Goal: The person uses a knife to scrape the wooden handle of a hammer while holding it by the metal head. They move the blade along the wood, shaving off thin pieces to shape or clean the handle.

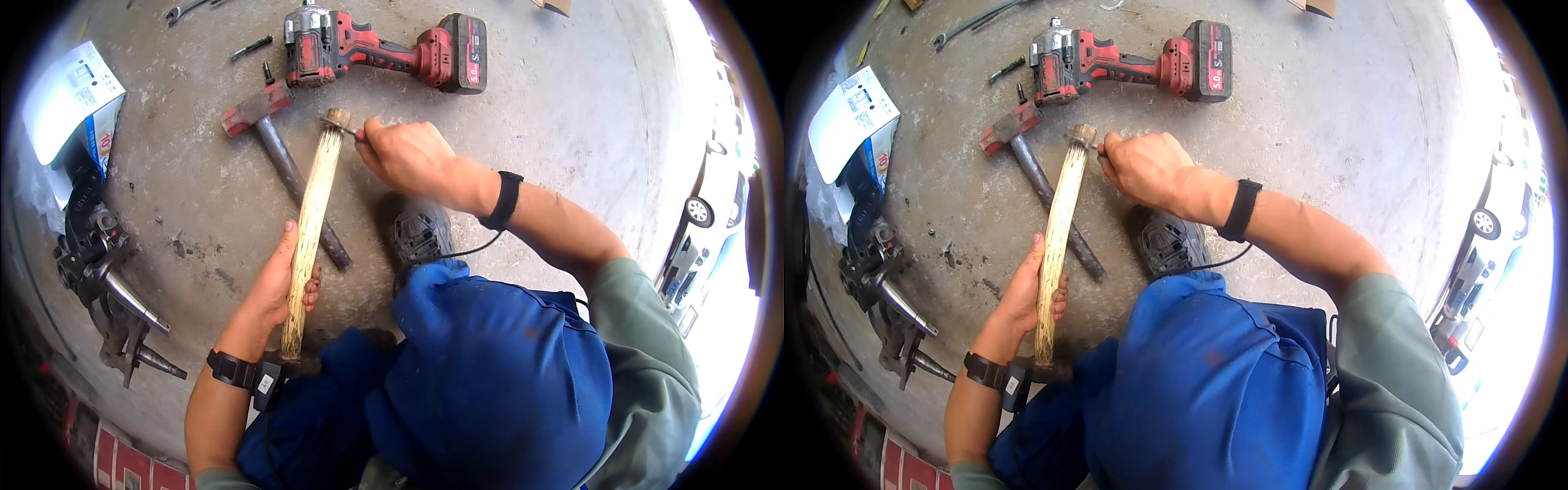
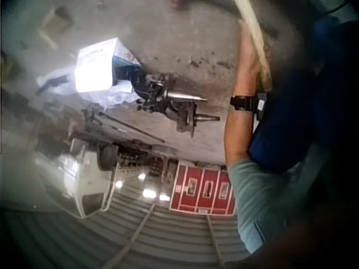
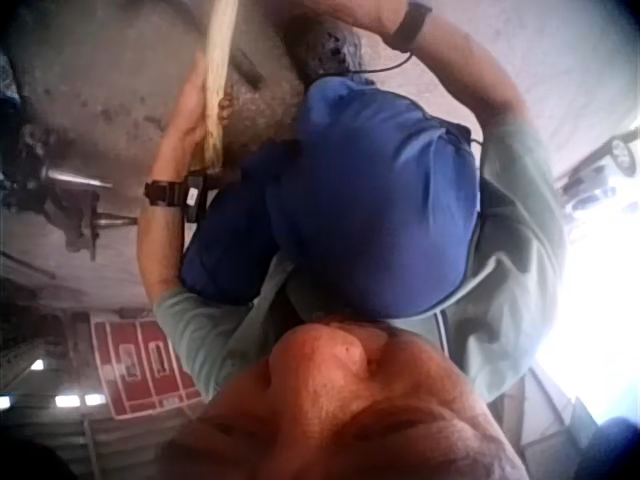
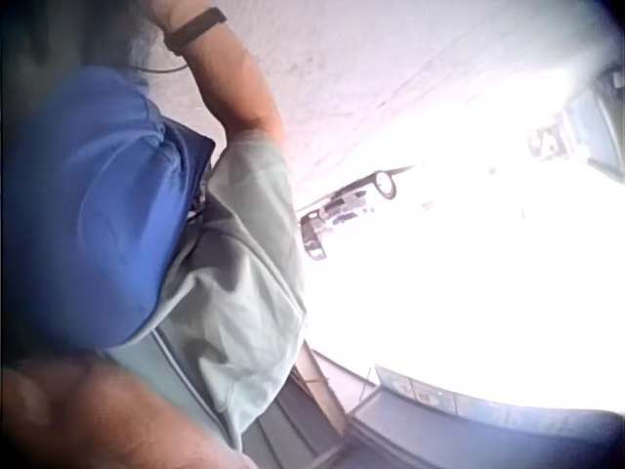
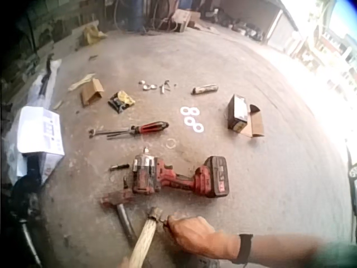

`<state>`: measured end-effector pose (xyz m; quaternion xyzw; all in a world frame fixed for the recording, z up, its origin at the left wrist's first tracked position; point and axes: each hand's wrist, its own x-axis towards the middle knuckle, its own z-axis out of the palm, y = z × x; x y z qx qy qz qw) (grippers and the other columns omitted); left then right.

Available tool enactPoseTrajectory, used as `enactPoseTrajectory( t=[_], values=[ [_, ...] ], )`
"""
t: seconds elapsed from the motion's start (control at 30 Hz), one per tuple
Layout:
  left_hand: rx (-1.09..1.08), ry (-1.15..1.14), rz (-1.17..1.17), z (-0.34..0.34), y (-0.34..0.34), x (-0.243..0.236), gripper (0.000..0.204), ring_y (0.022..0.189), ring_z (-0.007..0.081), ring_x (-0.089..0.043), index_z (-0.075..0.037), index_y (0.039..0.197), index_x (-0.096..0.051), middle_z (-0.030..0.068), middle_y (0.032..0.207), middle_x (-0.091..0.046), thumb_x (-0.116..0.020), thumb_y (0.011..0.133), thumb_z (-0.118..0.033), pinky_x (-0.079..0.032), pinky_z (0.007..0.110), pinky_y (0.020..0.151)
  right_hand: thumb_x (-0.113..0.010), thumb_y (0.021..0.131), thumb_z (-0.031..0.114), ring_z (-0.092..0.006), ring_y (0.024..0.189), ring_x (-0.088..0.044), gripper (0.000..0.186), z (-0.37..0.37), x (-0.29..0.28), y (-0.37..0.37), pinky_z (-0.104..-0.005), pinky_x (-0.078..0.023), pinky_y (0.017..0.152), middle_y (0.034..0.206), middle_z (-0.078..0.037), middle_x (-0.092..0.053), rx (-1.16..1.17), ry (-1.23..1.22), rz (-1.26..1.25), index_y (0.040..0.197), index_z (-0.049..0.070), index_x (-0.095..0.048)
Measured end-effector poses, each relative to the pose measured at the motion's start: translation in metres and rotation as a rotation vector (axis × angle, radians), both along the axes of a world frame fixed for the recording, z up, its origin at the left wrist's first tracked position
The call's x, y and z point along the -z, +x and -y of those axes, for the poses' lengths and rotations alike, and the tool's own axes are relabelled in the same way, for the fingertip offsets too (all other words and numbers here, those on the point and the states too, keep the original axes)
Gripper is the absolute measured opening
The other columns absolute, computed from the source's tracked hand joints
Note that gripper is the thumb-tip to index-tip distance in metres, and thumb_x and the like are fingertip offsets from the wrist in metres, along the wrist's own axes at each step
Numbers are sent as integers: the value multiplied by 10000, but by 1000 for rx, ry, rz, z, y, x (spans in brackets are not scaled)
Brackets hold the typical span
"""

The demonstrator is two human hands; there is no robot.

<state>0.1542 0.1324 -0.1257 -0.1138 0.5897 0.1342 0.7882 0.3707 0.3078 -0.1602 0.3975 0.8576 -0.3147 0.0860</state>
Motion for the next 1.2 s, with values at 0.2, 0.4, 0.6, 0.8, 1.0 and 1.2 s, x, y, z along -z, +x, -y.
enactPoseTrajectory(
  t=[0.2, 0.4, 0.6, 0.8, 1.0, 1.2],
  values=[
    [-13, 14, -17, 1, 5, -1, 802, 445, 148, -449, -89, 770, -511, 26, 586, -449, -387, 859, -877, -417, 294, 430, -518, 1026, 342, -412, 549, -615, 313, -3, 11, 1, -528, -488, 513, 569, -159, -579, -39, 135, -126, 894, 58, -511],
    [41, 46, 67, 5, -13, 2, 789, 475, 141, -483, -84, 777, -527, 26, 602, -465, -386, 882, -854, -435, 291, 445, -587, 985, 294, -410, 632, -630, 247, 19, -16, 17, -502, -497, 554, 676, -172, -607, -115, 20, -98, 929, 60, -527],
    [205, 327, -254, -14, -15, -22, 809, 518, 103, -534, -29, 775, -614, 17, 608, -538, -467, 887, -817, -459, 263, 482, -690, 894, 169, -394, 1067, -617, 359, 5, -12, 73, -467, -511, 892, 1129, -207, -648, 16, 198, -62, 1198, 23, -568],
    [728, 713, -655, -24, -17, -43, 740, 558, 280, -608, 10, 800, -667, 113, 606, -595, -592, 891, -720, -508, 418, 565, -769, 781, 170, -358, 1291, -514, 602, -1, -114, 31, -507, -417, 1096, 1384, -184, -548, -205, 355, -286, 1318, 31, -536],
    [1114, 926, -883, -35, 9, -67, 444, 769, 399, -641, -8, 988, -637, 180, 841, -675, -770, 851, -408, -520, 474, 705, -718, 798, 325, -355, 824, -707, 406, 15, -96, -22, -487, -553, 756, 870, -136, -716, -492, -6, 375, 1075, 35, -655],
    [772, 1424, -1343, -31, -7, -94, 260, 988, 372, -624, -31, 914, -615, 156, 967, -654, -779, 790, -191, -509, 452, 843, -699, 887, 487, -322, 644, -686, 475, 14, -57, 17, -469, -536, 626, 713, -179, -679, -330, -251, 152, 951, 17, -675]
  ],
)
